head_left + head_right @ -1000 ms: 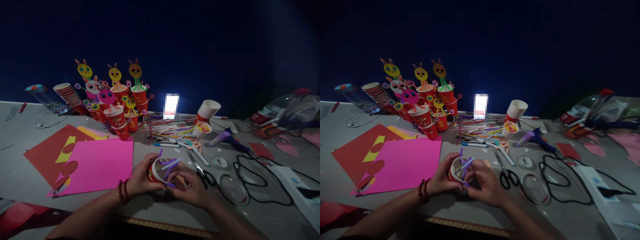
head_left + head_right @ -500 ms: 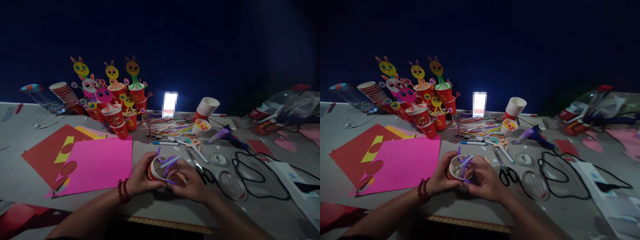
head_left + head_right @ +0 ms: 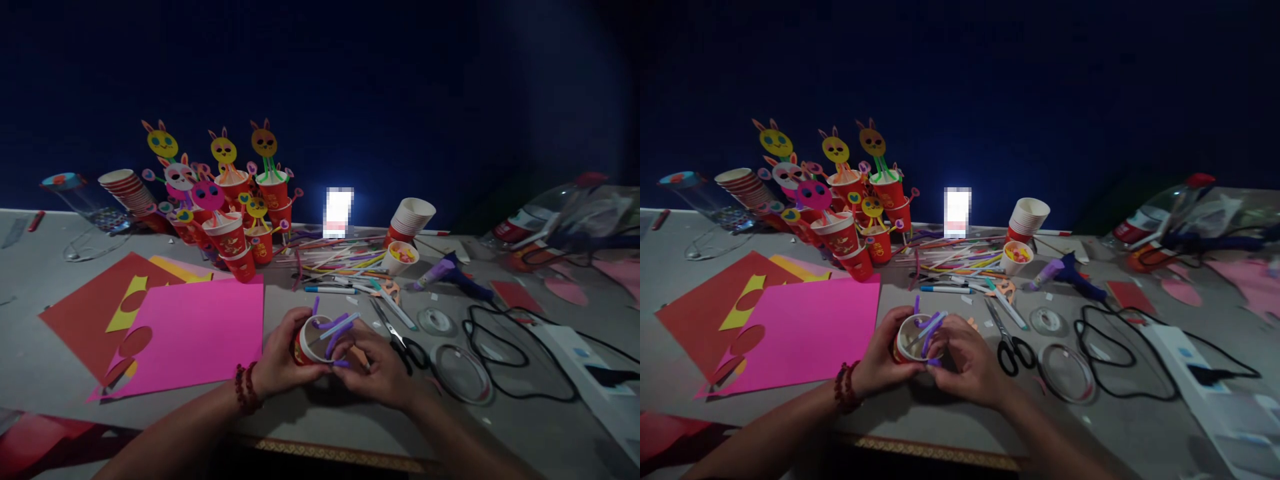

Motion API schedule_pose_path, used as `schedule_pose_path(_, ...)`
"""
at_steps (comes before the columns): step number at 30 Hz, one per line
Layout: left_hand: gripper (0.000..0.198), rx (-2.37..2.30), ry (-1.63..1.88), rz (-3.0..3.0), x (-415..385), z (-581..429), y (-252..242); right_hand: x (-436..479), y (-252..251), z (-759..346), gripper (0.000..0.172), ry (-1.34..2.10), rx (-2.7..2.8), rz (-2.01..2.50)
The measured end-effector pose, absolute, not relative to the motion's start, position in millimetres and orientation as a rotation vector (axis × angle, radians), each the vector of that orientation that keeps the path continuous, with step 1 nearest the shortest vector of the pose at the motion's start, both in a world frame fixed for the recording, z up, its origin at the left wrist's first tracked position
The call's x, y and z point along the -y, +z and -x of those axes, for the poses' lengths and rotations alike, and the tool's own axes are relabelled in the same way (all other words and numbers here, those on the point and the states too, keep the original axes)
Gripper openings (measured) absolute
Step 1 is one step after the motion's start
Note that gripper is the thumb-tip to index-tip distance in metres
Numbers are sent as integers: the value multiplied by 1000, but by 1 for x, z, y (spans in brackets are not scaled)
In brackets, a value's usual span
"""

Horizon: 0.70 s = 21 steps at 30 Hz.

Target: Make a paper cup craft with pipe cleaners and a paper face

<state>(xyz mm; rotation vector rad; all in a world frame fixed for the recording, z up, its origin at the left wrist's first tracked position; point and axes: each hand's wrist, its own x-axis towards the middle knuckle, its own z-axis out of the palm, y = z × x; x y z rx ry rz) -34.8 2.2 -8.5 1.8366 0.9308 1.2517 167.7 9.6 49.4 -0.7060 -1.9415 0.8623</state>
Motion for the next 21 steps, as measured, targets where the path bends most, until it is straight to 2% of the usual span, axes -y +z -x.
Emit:
schedule_pose_path(5, 79, -915, 1261, -1829, -3, 35, -8, -9, 53, -168, 5, 898, 1951, 730)
schedule_pose_path(12, 85, -902, 1223, -1806, -4, 36, -9, -8, 51, -168, 9, 886, 1936, 702)
schedule_pose_path(21, 72, -961, 1229, -1834, 0, 35, -8, -7, 46, -170, 4, 896, 1940, 748)
